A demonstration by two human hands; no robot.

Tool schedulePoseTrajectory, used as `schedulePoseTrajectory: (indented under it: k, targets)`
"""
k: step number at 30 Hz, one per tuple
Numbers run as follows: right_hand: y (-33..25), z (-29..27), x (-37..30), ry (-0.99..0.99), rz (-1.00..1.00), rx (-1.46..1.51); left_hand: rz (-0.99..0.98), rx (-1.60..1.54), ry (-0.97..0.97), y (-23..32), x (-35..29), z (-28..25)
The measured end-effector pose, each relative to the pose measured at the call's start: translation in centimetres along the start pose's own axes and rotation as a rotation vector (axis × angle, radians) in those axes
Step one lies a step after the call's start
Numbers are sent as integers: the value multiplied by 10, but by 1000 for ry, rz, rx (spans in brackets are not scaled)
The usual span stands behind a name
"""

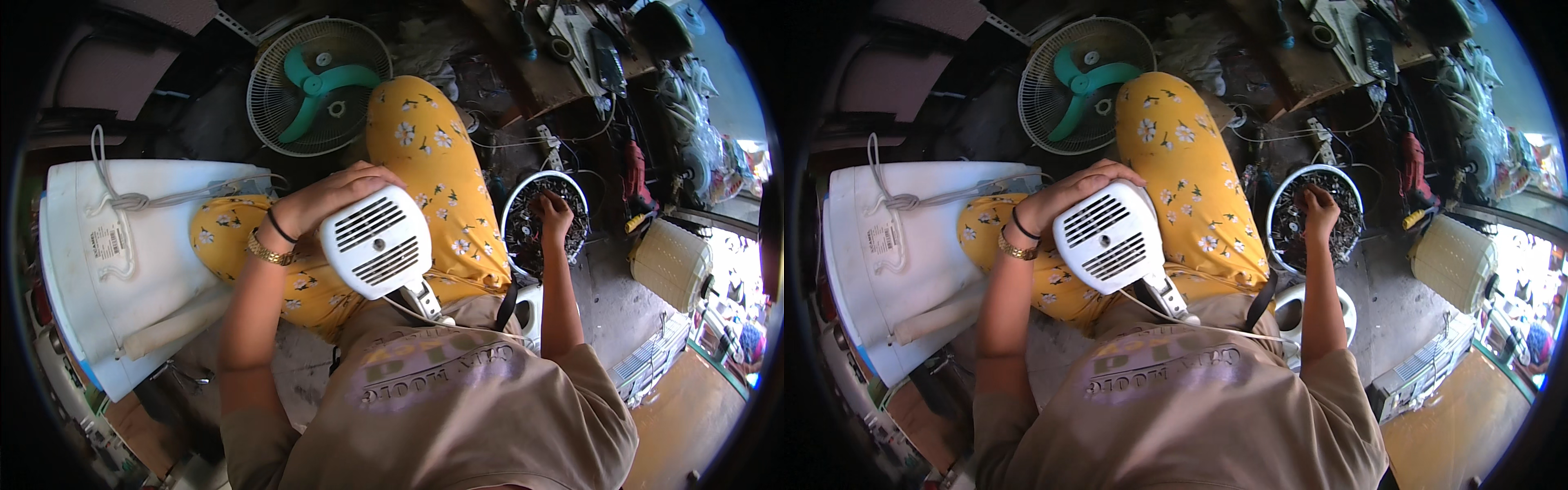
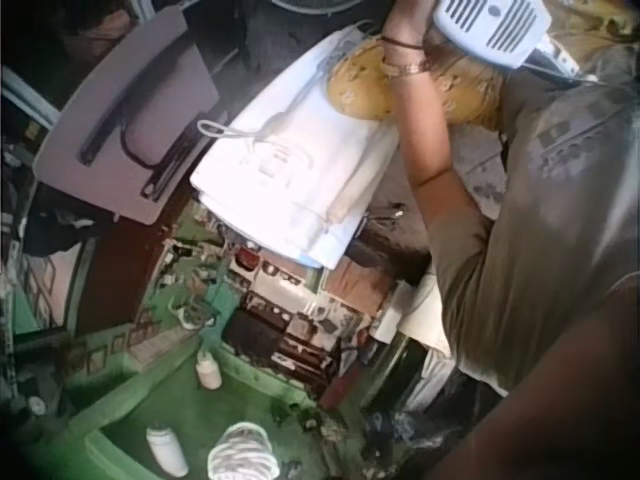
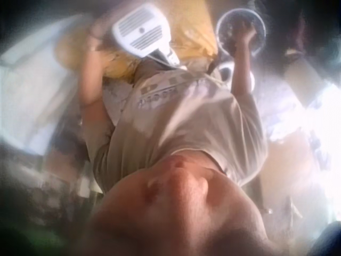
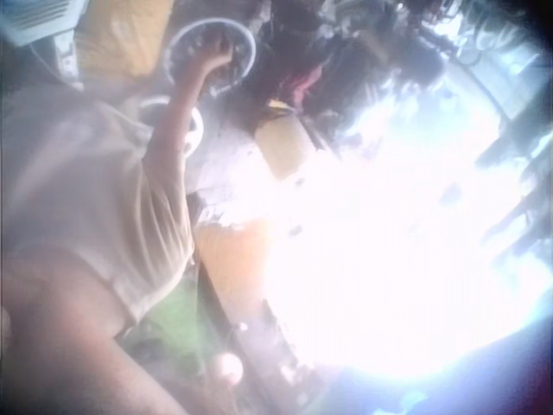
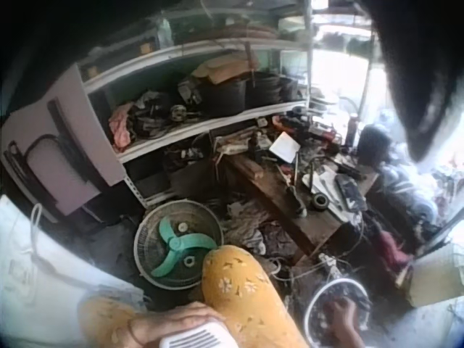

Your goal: The person assembles an electric fan by hand and using a screwdriver. They attach the motor housing to the stand, tighten screws on the housing, and then install the rear wire guard, fan blade, and front wire guard.

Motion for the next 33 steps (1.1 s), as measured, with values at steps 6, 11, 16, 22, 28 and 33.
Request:
schedulePoseTrajectory:
  k: [6, 11, 16, 22, 28, 33]
  targets:
    - [-13, -33, 3, 167, 67, -5, 7, -18, 65, 1, -9, 2]
    - [-27, -98, 15, 313, -256, -233, -165, -197, 113, 10, -7, 6]
    - [-67, -81, 0, 232, -580, -939, -168, -226, 95, 3, -7, 2]
    - [-27, -28, 43, 143, -525, -958, -174, -318, 111, 6, -5, 4]
    - [54, 16, 33, -35, -389, -1551, -135, -307, 142, 13, -9, 3]
    - [33, 5, -26, -405, -471, -1731, -133, -328, 168, 12, -14, 4]
Point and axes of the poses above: each hand's wrist, its own x-axis towards the middle knuckle, its own z-axis out of the palm, y = z × x, the point moved 2 cm from there along x, towards the middle knuckle, and after that the axes turned 8 degrees about -x, right-handed, at the moved point
